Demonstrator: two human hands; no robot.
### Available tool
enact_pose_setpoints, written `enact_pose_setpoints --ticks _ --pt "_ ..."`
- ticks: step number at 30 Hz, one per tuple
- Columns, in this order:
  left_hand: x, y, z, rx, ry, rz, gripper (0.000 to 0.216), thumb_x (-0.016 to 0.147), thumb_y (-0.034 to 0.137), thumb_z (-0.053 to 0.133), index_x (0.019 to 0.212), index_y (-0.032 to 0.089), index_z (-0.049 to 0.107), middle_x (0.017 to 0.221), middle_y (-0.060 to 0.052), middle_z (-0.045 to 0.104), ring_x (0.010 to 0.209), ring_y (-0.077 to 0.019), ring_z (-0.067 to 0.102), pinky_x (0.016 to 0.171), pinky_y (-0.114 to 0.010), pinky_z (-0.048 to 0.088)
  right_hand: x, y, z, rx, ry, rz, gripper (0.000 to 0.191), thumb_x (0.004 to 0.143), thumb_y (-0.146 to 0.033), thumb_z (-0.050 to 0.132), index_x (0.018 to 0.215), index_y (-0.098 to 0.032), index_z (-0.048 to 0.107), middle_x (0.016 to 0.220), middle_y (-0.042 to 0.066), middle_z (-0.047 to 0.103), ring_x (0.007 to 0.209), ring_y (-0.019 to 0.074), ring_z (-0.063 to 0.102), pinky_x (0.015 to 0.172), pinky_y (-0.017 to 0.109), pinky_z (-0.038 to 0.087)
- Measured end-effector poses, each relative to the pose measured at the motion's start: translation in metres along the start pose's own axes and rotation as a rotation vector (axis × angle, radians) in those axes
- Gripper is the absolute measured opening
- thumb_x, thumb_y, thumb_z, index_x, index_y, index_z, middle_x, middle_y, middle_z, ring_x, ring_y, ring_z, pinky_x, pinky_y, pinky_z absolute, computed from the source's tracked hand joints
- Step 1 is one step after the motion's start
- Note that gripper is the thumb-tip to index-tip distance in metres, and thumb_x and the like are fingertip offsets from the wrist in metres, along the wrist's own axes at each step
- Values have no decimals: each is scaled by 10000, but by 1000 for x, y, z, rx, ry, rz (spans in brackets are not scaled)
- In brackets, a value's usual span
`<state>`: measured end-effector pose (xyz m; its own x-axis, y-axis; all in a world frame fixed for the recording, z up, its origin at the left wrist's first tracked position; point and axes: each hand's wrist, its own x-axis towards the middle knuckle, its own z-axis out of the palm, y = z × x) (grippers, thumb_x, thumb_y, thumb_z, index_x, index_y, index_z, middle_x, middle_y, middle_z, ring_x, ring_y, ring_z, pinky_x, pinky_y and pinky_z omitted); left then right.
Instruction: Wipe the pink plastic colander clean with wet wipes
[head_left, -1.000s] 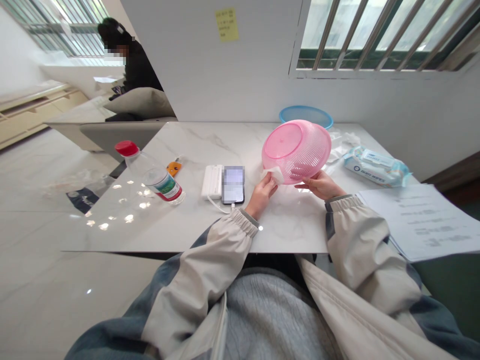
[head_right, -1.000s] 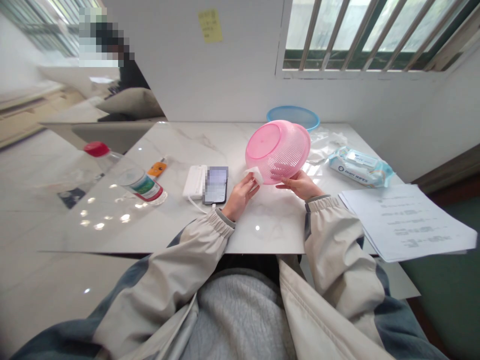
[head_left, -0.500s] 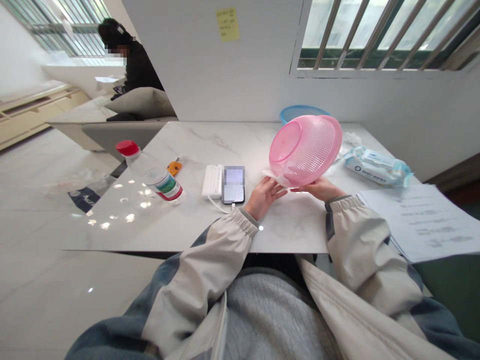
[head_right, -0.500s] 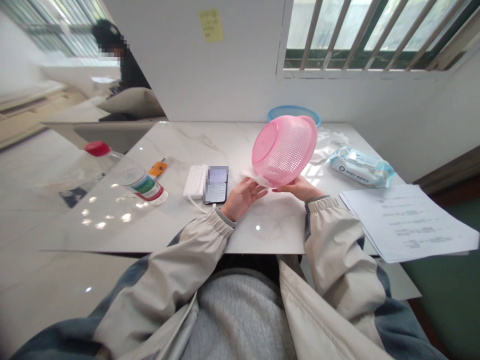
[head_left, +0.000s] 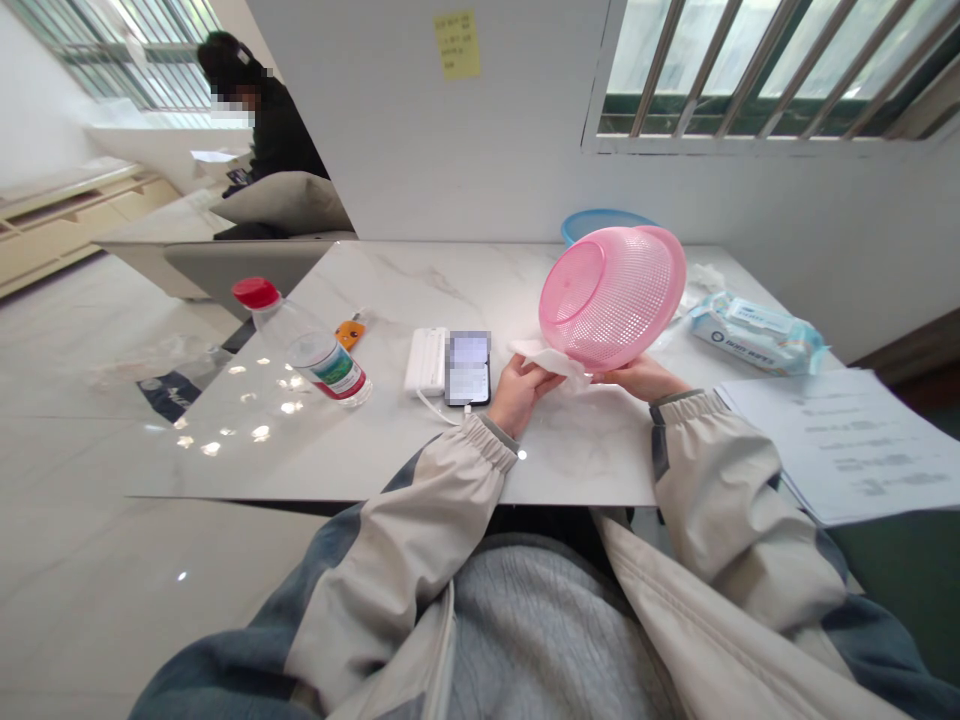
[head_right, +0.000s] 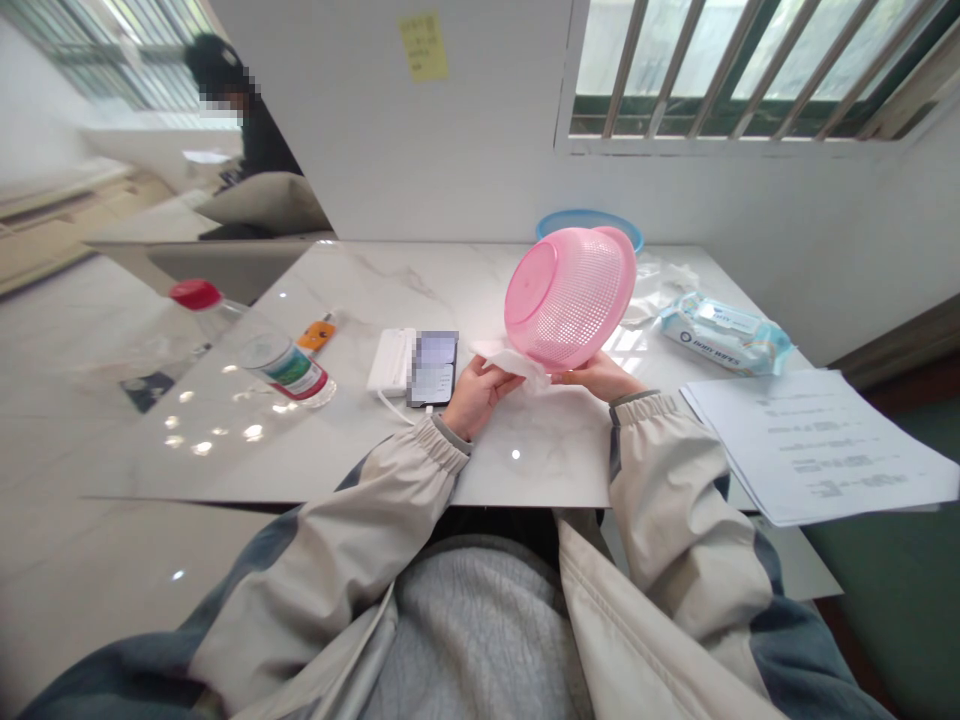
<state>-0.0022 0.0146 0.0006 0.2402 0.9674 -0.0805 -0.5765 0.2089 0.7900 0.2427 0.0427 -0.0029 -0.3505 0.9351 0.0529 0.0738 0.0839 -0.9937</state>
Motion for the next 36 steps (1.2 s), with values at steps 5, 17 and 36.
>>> enact_pose_setpoints --ticks 5,17,36 --pt "3 -4 -3 128 36 87 437 732 292 912 1071 181 659 1134 -83 765 1098 -266 744 1047 -529 589 0 -2 1 -11 -24 -6 635 640 -378 1013 1239 -298 818 1312 59 781 1279 336 697 1166 532 525" --pt "-2 0 -10 948 45 681 483 887 358 762 1340 263 621 1393 -135 586 1363 -341 558 1180 -528 484 -3 -10 11 -103 -4 6 385 649 -431 992 979 -284 860 1041 26 821 1052 272 740 1007 451 604" --pt "-3 -7 -9 1443 -72 1119 644 1120 401 363 1691 186 159 1660 -232 427 1639 -333 306 1332 -597 295 -4 -20 48 -38 -164 -124 865 726 -291 954 1526 -313 627 1614 88 558 1536 397 478 1312 552 379"
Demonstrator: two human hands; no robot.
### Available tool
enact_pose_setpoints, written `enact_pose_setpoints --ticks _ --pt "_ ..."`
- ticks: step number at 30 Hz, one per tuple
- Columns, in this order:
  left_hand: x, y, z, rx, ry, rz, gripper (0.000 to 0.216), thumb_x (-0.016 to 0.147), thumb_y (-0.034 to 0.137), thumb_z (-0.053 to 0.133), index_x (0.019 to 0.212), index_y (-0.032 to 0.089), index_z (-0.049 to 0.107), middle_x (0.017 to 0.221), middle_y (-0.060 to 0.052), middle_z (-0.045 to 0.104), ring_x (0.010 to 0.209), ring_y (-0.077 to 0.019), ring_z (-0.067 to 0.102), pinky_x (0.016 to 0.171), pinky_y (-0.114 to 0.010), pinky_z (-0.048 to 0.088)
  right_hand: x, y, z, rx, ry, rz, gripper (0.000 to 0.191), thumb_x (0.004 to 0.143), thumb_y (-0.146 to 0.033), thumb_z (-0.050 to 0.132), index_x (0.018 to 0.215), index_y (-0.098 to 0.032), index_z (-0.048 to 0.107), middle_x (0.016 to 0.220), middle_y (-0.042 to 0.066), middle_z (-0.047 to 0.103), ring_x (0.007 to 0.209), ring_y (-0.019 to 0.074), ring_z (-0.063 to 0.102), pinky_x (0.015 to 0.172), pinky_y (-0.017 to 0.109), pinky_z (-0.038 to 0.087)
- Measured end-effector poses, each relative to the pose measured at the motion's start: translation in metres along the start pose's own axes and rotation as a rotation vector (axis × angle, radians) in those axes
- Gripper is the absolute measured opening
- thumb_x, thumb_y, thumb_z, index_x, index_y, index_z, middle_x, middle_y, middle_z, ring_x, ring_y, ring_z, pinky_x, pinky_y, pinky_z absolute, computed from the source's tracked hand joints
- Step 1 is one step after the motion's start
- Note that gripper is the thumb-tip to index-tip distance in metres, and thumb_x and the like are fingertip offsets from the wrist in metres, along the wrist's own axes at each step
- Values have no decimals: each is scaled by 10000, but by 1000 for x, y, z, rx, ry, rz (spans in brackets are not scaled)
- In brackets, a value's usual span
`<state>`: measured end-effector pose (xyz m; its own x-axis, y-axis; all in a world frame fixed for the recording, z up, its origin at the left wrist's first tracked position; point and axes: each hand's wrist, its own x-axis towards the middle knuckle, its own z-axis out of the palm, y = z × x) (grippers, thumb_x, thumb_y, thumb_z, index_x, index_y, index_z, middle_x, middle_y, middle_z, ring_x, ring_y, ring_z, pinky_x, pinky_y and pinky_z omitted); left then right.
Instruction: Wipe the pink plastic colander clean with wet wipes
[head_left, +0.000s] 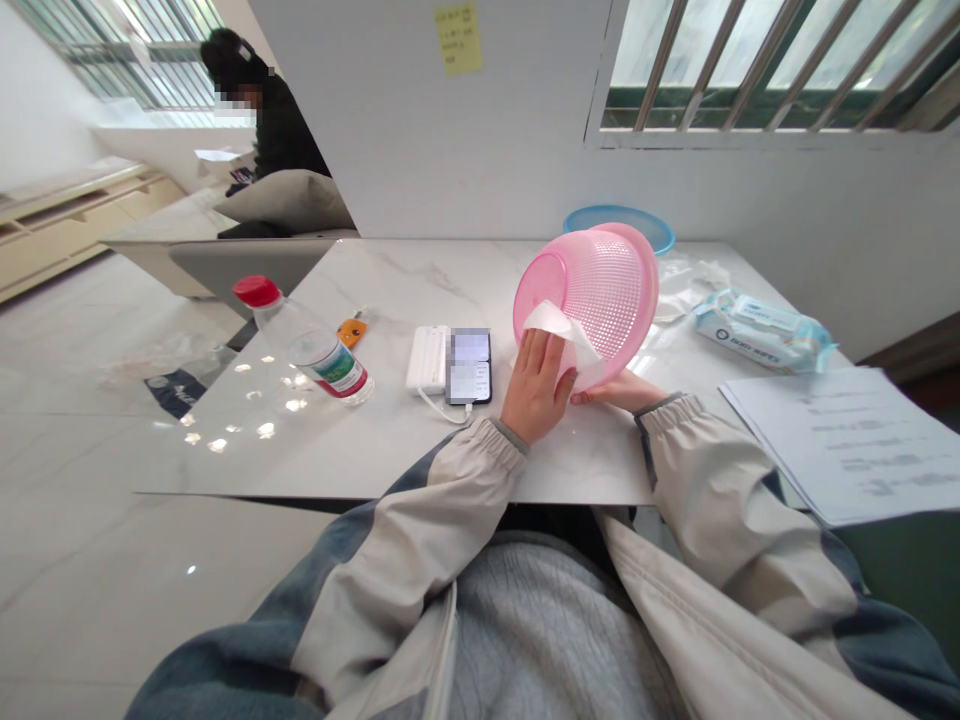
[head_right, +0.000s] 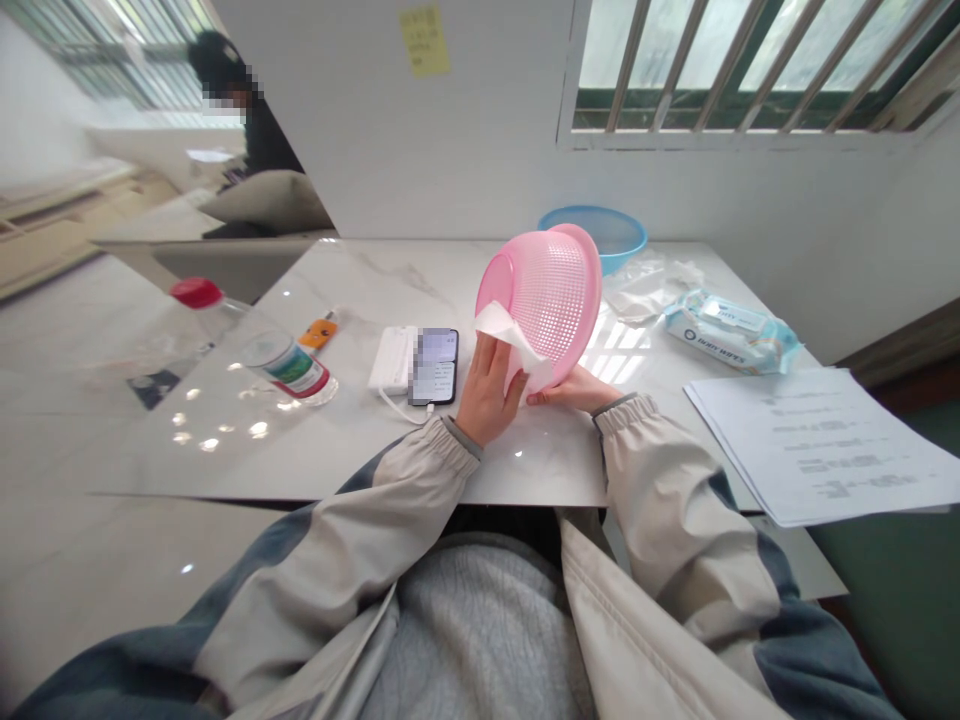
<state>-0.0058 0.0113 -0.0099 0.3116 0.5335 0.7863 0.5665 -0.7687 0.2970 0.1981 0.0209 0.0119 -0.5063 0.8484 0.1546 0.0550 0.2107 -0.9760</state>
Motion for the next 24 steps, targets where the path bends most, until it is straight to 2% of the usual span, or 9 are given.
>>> enact_pose_setpoints --ticks 5,8,12,14,18,21,24 --pt "1 -1 2 64 69 30 668 1129 429 307 1715 194 91 1711 -213 360 1661 -328 250 1346 -615 251 4 5 14 -45 -24 -63 1082 767 -291 939 1689 -369 378 1767 17 316 1634 368 317 1361 528 306" --pt "3 -3 2 91 92 22 667 1132 439 287 1719 189 93 1730 -200 332 1672 -315 219 1355 -599 238 6 10 21 -82 -6 -110 1110 783 -326 927 1712 -353 321 1767 32 323 1630 353 330 1359 524 303" --pt "3 -3 1 102 113 5 684 1131 446 314 1719 171 99 1721 -204 351 1671 -295 224 1362 -564 235 7 16 24 -183 70 -178 973 844 -334 866 1691 -296 388 1738 69 382 1606 347 382 1358 494 299" --pt "3 -3 0 106 105 -13 693 1129 456 322 1718 170 96 1712 -211 370 1666 -296 244 1360 -561 234 5 19 24 -199 111 -174 903 845 -324 853 1655 -261 460 1697 95 452 1566 366 446 1338 513 336" --pt "4 -1 -2 86 22 -69 699 1127 465 330 1719 176 96 1727 -208 356 1665 -302 249 1363 -568 193 2 24 21 -94 160 -42 837 785 -310 882 1566 -267 582 1569 99 611 1456 380 574 1246 528 473" --pt "6 0 -4 62 -31 -106 697 1124 474 359 1716 182 138 1739 -189 349 1669 -284 236 1361 -542 199 1 25 20 45 182 47 883 737 -276 914 1555 -337 589 1594 48 590 1463 349 570 1230 491 502" --pt "8 1 -6 50 -61 -109 686 1120 474 384 1709 191 178 1742 -175 348 1665 -272 246 1352 -527 227 1 24 18 140 267 133 891 643 -206 949 1480 -308 659 1575 56 609 1455 356 569 1200 488 533"
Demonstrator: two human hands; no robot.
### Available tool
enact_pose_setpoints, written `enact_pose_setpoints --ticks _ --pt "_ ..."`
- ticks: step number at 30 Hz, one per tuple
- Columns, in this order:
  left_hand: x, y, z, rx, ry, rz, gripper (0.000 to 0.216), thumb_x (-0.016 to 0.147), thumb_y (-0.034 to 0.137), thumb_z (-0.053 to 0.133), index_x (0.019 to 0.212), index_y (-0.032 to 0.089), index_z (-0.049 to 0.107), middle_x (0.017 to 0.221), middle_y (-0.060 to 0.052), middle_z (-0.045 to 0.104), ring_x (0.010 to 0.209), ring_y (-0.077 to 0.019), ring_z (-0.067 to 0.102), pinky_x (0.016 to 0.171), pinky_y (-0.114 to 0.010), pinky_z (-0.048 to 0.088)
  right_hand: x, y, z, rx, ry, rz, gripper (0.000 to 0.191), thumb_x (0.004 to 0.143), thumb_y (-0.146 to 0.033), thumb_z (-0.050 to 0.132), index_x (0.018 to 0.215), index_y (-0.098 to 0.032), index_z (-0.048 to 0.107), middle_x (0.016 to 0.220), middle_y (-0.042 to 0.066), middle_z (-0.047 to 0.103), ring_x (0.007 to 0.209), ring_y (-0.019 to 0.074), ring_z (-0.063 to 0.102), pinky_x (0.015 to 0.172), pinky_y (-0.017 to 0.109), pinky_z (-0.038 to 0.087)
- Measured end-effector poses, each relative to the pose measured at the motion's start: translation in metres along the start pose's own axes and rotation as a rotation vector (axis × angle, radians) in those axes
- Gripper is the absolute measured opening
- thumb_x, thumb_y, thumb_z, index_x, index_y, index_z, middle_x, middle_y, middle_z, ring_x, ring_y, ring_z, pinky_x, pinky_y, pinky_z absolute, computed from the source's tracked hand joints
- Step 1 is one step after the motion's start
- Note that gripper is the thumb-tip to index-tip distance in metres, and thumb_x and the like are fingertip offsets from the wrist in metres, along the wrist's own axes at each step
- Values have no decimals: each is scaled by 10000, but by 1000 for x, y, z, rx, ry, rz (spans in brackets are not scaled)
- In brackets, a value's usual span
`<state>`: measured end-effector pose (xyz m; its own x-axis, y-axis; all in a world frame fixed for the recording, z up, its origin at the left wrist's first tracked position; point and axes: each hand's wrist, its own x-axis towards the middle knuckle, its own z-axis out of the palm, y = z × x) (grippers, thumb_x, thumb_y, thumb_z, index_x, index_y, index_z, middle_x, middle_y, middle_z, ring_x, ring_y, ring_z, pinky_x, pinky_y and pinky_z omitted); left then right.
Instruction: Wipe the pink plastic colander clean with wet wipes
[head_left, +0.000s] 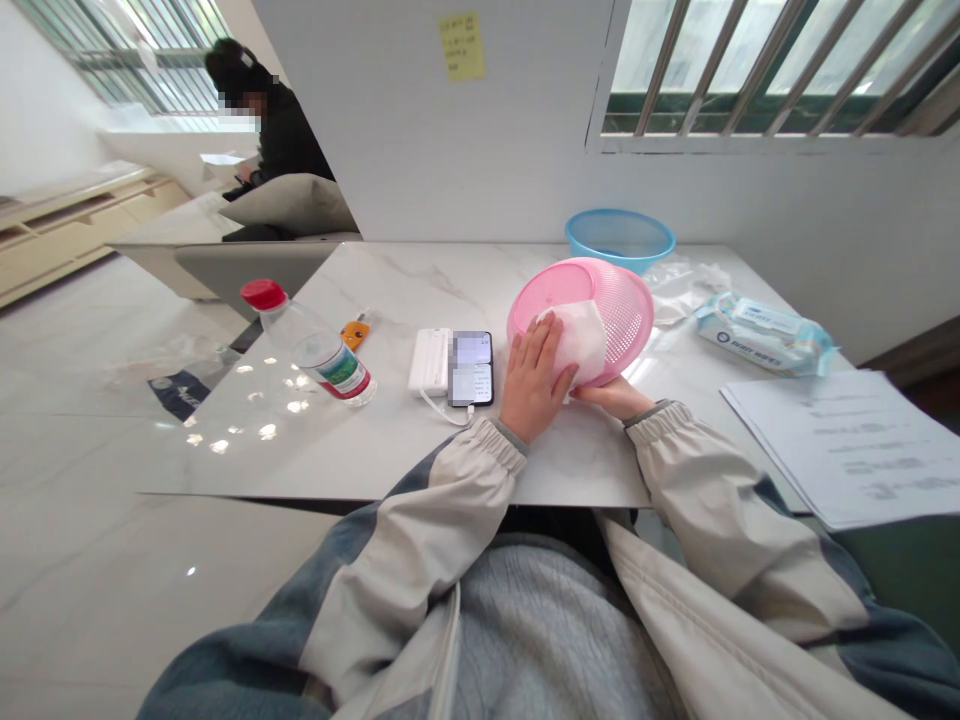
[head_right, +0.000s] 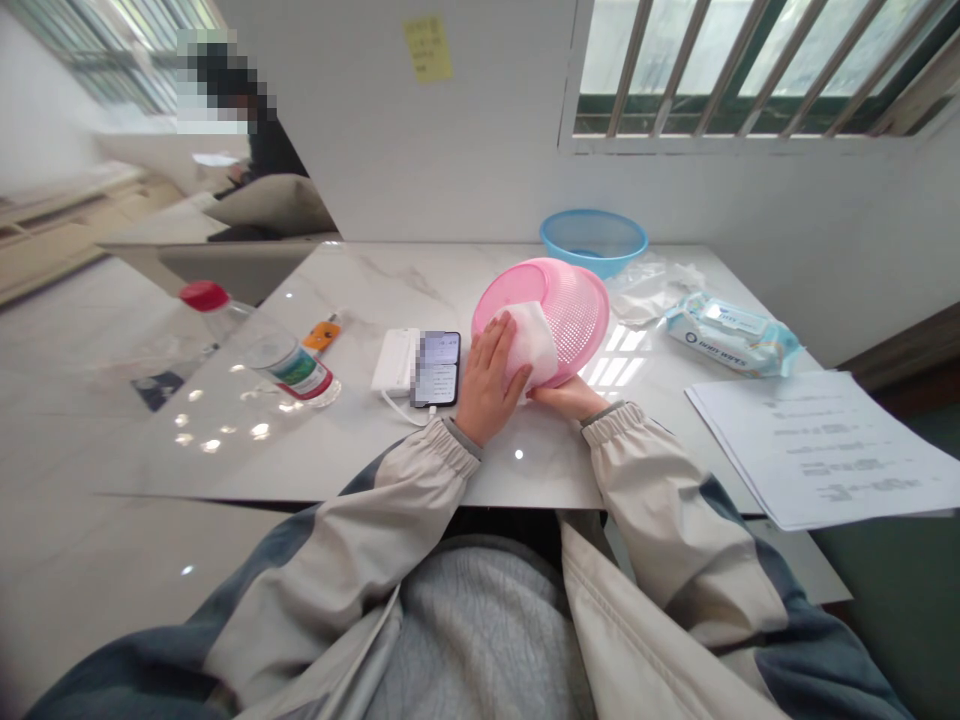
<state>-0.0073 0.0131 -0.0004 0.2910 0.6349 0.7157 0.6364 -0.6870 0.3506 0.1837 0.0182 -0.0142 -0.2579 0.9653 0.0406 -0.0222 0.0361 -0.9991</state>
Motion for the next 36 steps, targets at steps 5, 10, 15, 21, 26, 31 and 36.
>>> enact_pose_setpoints --ticks 5,10,15,21,26,31,36 --pt "1 0 -2 -6 -22 -23 677 1112 489 408 1697 200 228 1729 -172 372 1646 -270 293 1345 -525 244 0 -4 0 82 79 65 824 550 -119 958 1333 -258 740 1485 72 685 1406 363 599 1156 481 560" --pt "2 -1 -2 22 -30 -58 673 1097 501 450 1677 204 282 1718 -170 396 1618 -272 350 1333 -529 265 2 -2 -3 219 46 15 667 650 -226 942 1290 -268 760 1365 35 755 1315 285 668 1101 390 583" --pt "2 -2 -2 54 -50 -75 695 1079 496 495 1672 204 283 1717 -165 401 1614 -273 357 1329 -539 265 6 -2 -10 300 27 72 573 773 -386 836 1322 -250 745 1296 58 779 1150 269 746 818 331 657" --pt "1 -6 0 77 -42 -71 707 1054 490 547 1659 213 308 1701 -165 427 1592 -293 392 1308 -565 288 6 -11 -7 246 78 35 653 868 -543 716 1438 -230 659 1390 85 738 1245 322 715 873 404 663" --pt "0 -7 0 104 -51 -74 717 1042 417 570 1669 219 284 1698 -160 429 1585 -294 398 1308 -564 291 7 -15 -5 190 138 32 698 871 -625 697 1436 -219 643 1366 99 749 1206 332 730 840 413 665" --pt "1 -8 0 131 -65 -83 734 1021 405 607 1657 203 300 1681 -170 443 1576 -299 404 1311 -562 286 7 -17 -4 266 179 54 721 813 -597 778 1411 -209 673 1347 106 758 1190 333 731 811 398 661" --pt "2 -7 -1 144 -51 -70 683 1014 367 618 1618 187 353 1651 -180 477 1545 -304 445 1318 -558 274 5 -22 -3 322 151 21 765 836 -661 739 1451 -214 659 1429 109 718 1295 353 689 874 429 658"
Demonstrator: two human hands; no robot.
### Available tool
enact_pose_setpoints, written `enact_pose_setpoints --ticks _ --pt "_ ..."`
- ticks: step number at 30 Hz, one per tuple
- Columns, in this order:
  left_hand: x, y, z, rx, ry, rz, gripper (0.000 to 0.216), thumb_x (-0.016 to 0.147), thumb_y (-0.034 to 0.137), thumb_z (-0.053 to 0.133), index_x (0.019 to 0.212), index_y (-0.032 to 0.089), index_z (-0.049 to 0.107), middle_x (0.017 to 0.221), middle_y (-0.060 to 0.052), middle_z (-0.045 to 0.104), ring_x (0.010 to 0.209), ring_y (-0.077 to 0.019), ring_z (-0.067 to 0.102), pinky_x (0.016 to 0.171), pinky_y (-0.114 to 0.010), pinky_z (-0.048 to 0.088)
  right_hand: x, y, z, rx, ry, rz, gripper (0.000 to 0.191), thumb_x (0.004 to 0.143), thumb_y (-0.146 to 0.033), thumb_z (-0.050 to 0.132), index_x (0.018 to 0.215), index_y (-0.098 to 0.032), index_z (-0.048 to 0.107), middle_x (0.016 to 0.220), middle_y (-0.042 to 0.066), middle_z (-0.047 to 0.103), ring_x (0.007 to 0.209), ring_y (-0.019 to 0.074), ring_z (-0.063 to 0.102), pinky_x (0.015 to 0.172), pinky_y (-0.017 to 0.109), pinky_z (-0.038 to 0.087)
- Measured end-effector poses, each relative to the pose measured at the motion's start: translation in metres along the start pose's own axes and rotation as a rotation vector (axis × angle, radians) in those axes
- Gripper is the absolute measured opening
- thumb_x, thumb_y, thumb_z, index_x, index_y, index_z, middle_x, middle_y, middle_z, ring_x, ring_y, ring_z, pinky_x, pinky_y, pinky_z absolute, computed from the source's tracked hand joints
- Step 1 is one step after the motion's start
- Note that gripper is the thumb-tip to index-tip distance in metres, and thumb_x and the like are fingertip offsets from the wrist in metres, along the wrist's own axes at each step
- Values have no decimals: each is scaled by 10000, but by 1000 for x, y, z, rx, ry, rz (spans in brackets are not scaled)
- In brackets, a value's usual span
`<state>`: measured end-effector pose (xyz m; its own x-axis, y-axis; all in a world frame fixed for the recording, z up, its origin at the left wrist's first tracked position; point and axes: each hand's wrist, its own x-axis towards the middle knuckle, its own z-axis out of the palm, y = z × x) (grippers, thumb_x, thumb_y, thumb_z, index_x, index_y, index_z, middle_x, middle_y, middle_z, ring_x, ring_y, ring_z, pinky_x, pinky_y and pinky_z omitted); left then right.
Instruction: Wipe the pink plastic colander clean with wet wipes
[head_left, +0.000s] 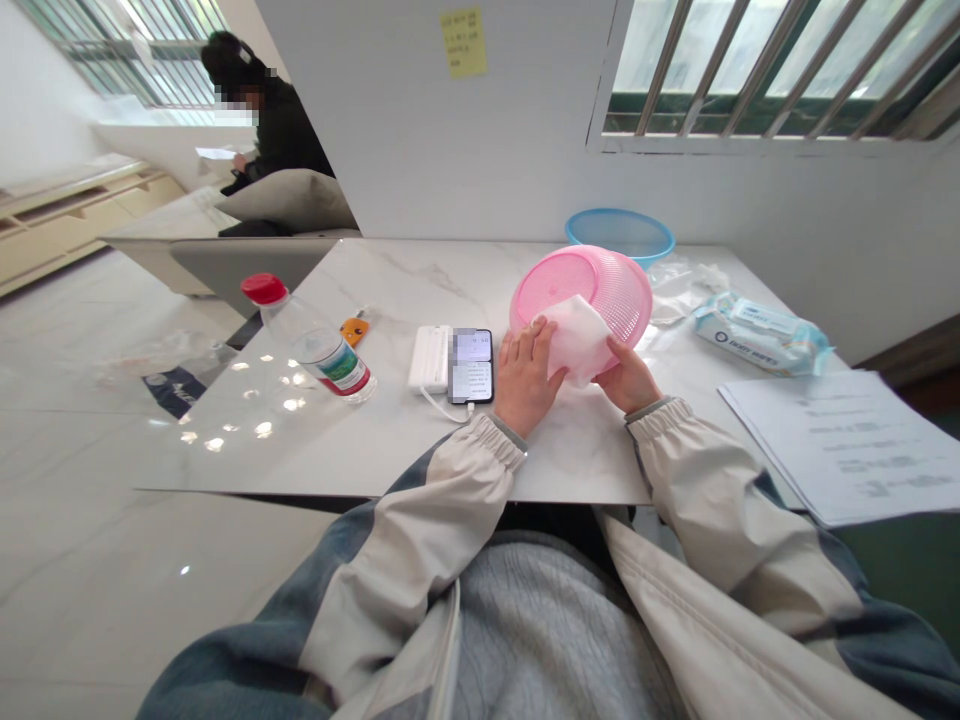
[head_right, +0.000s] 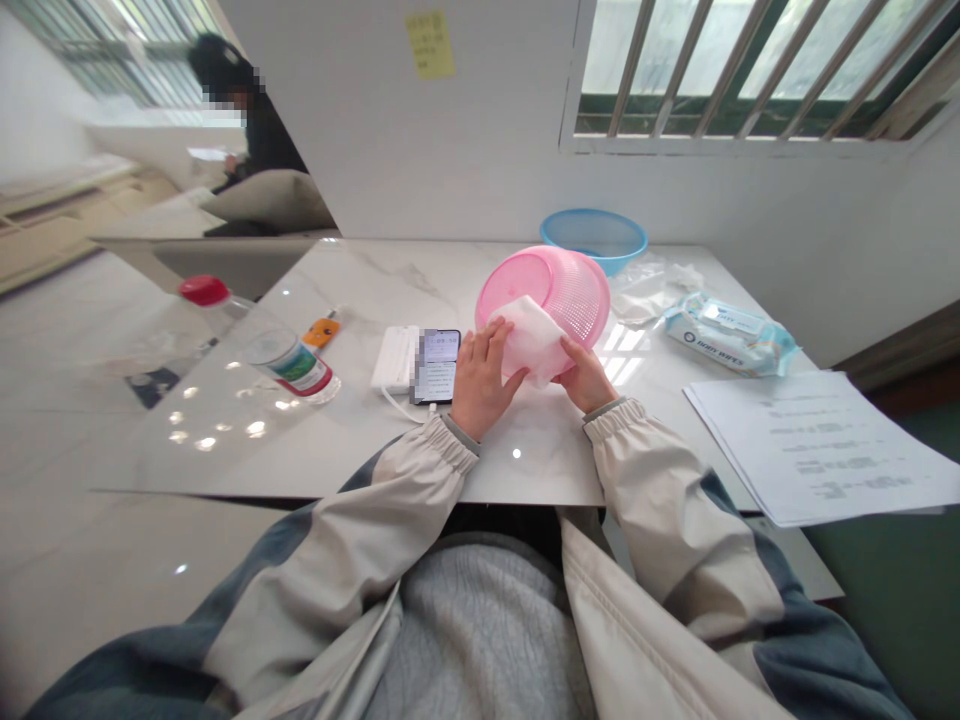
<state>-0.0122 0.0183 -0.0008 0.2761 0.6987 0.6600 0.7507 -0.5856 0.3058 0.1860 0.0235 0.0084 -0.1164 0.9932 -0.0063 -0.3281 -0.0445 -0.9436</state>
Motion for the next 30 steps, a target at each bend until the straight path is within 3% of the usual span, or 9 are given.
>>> enact_pose_setpoints --ticks 6,13,18,25,30 --pt "0 3 -3 3 -18 7 606 1004 289 609 1568 199 408 1612 -163 526 1512 -302 488 1310 -558 299 3 -3 -2 -46 25 -172 837 905 -849 495 1520 -288 588 1503 60 671 1456 317 586 1098 500 581" --pt "0 5 -3 6 -34 29 583 1017 306 592 1565 194 426 1614 -168 523 1485 -324 507 1305 -570 300 9 -3 -3 25 137 -306 850 894 -868 476 1535 -315 559 1490 49 672 1547 296 479 1199 502 501" --pt "-1 4 -1 7 -45 37 603 1023 328 593 1580 197 403 1628 -174 505 1504 -320 482 1304 -575 298 16 -1 -14 -22 190 -368 793 877 -908 431 1404 -352 633 1451 26 695 1499 301 534 1137 520 548" --pt "-2 3 1 -31 12 19 598 1055 463 551 1566 182 416 1619 -186 514 1534 -304 466 1298 -550 310 27 8 -34 216 386 -302 368 854 -624 708 1025 -298 709 1055 -1 804 1114 234 755 918 370 644" --pt "-4 1 3 -62 72 -32 691 1057 604 497 1579 165 383 1643 -211 474 1564 -324 431 1301 -559 313 21 2 -34 135 299 -298 336 877 -588 711 1038 -293 713 1001 -3 808 1037 222 774 830 348 656"
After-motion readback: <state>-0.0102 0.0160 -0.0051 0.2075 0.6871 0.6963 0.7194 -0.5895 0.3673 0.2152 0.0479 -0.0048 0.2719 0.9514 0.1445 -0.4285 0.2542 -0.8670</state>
